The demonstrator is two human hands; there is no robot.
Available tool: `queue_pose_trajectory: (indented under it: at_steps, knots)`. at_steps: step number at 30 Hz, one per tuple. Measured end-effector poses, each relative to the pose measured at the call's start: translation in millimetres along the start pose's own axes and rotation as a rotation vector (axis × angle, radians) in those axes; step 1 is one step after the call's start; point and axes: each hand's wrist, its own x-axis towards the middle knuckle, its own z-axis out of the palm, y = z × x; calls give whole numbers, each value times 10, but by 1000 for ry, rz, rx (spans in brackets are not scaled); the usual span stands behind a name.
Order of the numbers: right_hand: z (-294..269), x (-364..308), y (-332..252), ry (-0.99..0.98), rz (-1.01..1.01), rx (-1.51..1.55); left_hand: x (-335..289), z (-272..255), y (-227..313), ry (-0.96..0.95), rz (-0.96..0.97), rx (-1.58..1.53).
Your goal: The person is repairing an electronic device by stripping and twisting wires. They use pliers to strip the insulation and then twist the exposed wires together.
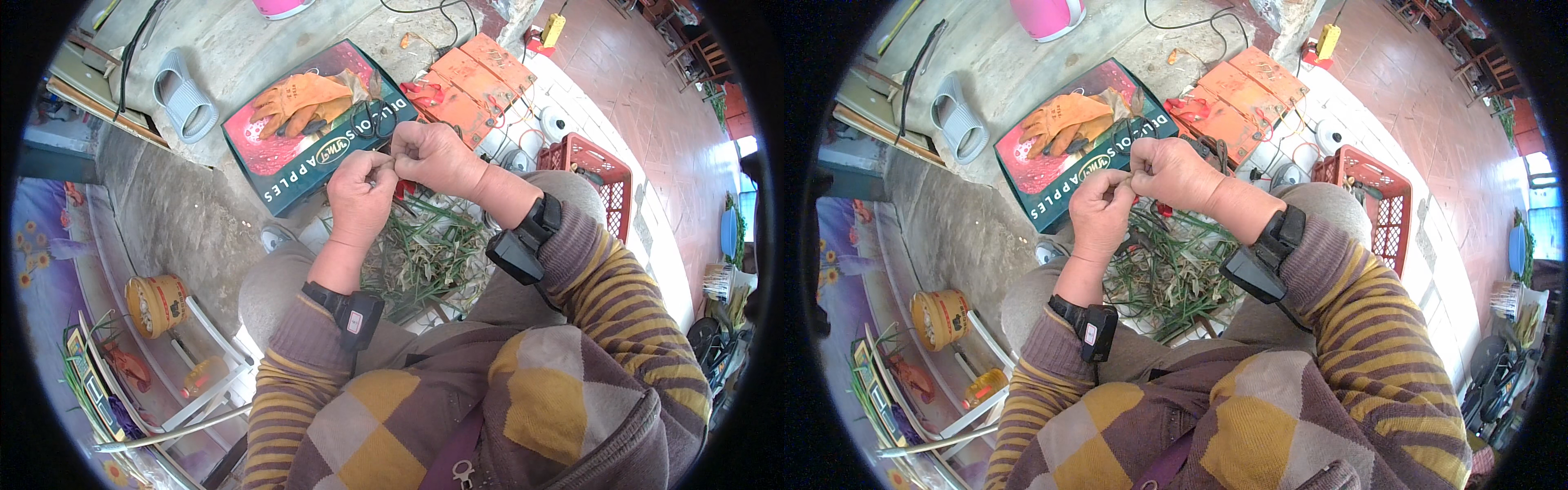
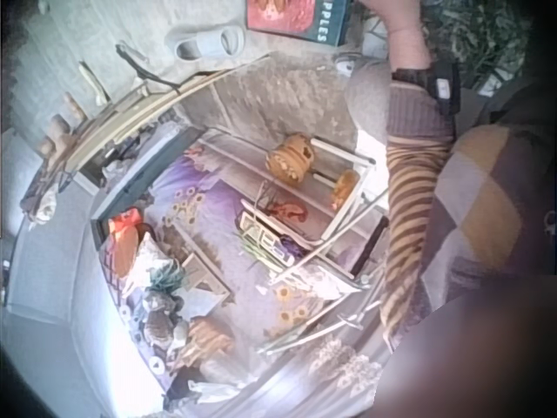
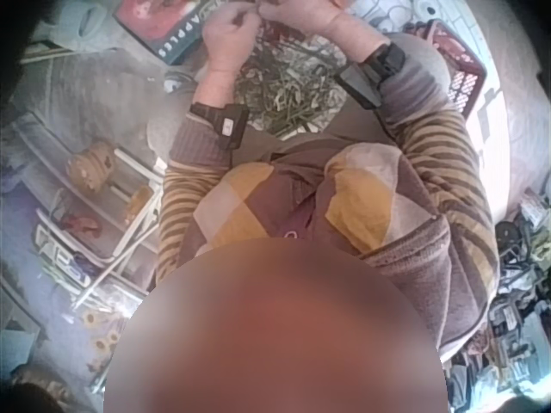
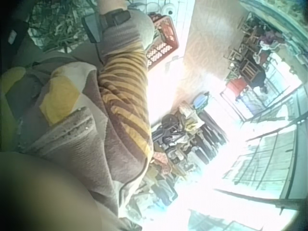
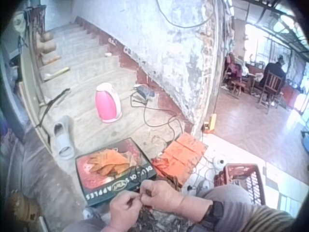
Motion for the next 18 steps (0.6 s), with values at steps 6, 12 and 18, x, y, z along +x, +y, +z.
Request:
queue_pose_trajectory:
  at_steps: [6,12,18]
  knots:
    - [64,-10,-52,73,88,183,2,-15,-3,8,2,-31]
    - [85,0,-77,73,263,537,-7,19,-60,39,-8,-82]
    - [115,13,-42,106,399,763,-18,30,-41,58,6,-31]
